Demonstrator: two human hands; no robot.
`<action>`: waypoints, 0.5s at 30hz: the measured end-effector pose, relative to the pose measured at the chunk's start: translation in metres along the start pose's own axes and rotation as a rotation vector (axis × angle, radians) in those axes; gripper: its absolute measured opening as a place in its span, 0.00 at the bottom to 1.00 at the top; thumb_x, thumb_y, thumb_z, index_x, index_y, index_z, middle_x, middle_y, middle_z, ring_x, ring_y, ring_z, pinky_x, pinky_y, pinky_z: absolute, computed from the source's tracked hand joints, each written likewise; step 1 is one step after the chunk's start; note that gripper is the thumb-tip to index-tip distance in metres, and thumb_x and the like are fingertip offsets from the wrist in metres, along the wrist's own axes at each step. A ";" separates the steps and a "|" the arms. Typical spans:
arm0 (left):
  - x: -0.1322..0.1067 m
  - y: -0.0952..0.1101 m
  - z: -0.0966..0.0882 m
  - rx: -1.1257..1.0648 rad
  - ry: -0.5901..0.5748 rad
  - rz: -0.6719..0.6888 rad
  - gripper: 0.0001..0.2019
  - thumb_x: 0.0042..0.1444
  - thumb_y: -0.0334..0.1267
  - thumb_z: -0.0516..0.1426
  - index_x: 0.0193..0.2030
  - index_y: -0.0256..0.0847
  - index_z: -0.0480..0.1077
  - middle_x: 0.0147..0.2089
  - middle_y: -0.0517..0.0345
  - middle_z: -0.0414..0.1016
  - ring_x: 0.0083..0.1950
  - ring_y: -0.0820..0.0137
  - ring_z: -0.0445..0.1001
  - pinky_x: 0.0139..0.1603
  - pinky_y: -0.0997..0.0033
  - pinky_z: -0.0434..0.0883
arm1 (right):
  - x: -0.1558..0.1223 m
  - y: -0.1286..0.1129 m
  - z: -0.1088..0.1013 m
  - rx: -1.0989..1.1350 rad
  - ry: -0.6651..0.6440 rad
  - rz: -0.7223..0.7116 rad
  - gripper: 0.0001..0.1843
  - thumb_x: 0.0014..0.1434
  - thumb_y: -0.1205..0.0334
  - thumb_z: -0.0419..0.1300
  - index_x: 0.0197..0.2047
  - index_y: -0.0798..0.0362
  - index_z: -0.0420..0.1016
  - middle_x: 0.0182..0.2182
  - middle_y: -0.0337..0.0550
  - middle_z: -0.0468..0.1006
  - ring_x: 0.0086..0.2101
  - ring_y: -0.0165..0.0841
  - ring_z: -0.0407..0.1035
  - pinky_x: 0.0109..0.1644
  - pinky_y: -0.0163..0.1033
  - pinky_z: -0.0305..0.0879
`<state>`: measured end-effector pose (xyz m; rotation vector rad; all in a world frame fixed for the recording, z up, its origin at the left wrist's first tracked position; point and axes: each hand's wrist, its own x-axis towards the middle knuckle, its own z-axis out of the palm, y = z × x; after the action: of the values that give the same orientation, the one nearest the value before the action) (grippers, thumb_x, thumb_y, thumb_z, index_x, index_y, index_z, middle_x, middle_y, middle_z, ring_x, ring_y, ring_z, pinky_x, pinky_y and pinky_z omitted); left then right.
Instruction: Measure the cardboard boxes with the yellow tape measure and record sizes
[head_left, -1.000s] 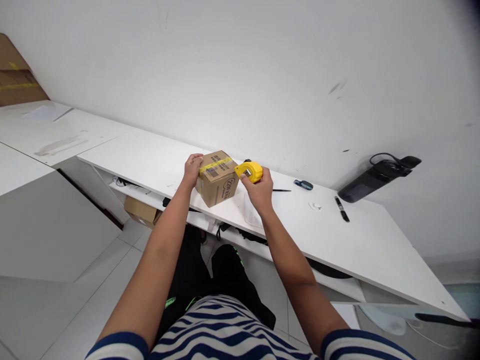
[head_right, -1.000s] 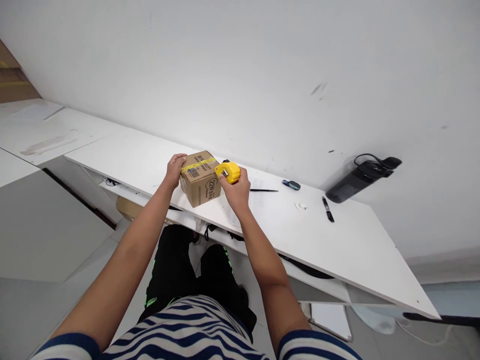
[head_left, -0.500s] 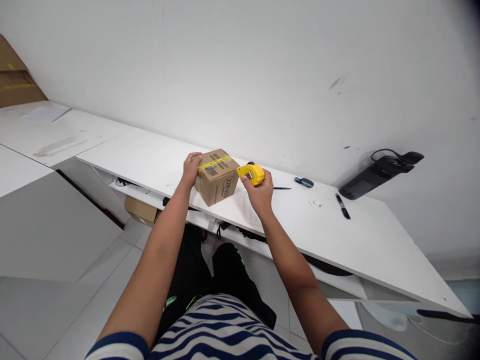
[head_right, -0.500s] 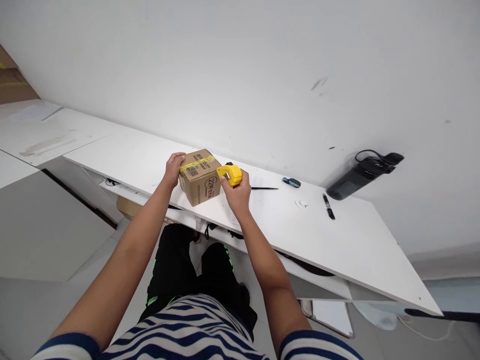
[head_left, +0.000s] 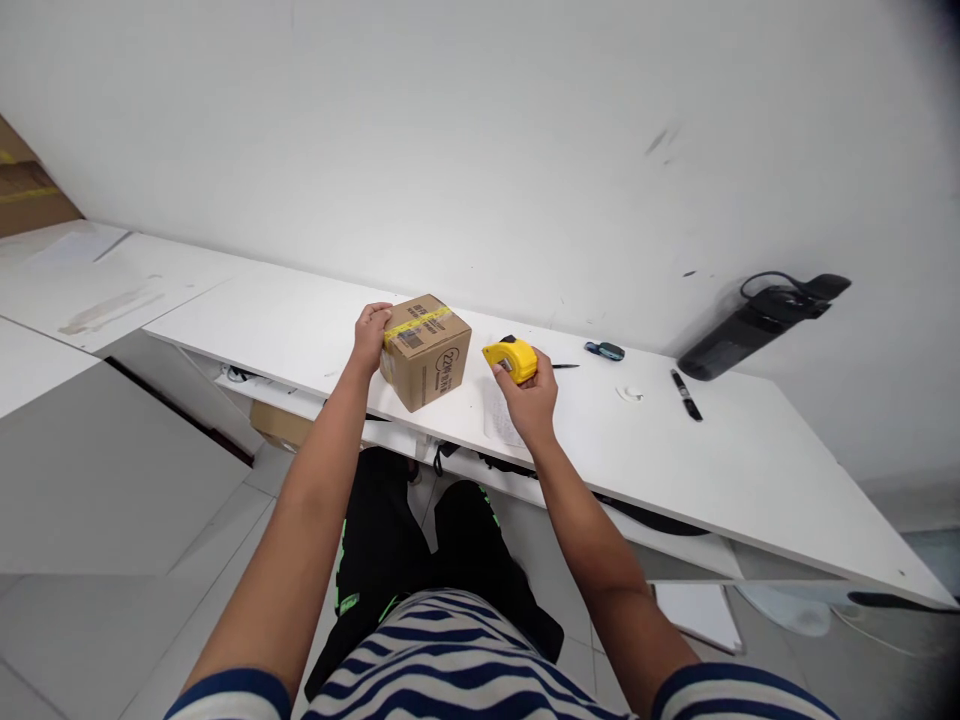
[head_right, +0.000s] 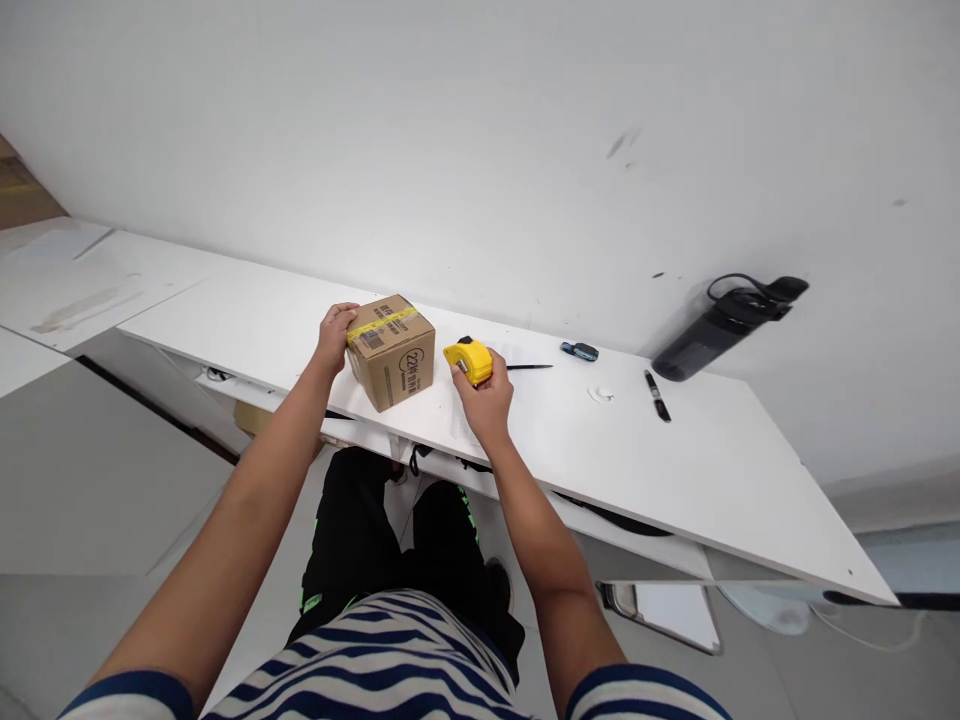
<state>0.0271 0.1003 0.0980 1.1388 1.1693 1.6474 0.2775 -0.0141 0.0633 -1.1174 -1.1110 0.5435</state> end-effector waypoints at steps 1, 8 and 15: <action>0.003 0.000 -0.001 0.008 -0.004 0.011 0.10 0.44 0.40 0.58 0.35 0.41 0.70 0.36 0.56 0.73 0.36 0.67 0.70 0.38 0.68 0.70 | -0.004 0.002 -0.004 -0.010 -0.001 -0.003 0.33 0.49 0.47 0.68 0.54 0.53 0.67 0.46 0.47 0.76 0.44 0.38 0.72 0.50 0.45 0.72; 0.039 0.002 -0.014 0.030 -0.167 0.003 0.12 0.41 0.41 0.60 0.35 0.41 0.72 0.37 0.56 0.74 0.37 0.66 0.72 0.39 0.67 0.72 | -0.055 0.021 -0.037 -0.201 0.036 -0.063 0.28 0.54 0.49 0.66 0.54 0.53 0.69 0.49 0.51 0.76 0.47 0.40 0.73 0.52 0.47 0.72; 0.060 0.015 -0.024 0.118 -0.365 -0.177 0.15 0.44 0.42 0.64 0.40 0.44 0.71 0.40 0.58 0.76 0.41 0.64 0.74 0.52 0.52 0.73 | -0.094 0.029 -0.085 -0.399 -0.009 -0.090 0.24 0.57 0.50 0.64 0.55 0.49 0.71 0.48 0.50 0.79 0.46 0.42 0.76 0.50 0.49 0.75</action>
<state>-0.0139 0.1471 0.1211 1.3051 1.1033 1.1896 0.3214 -0.1157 -0.0045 -1.3999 -1.3067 0.2599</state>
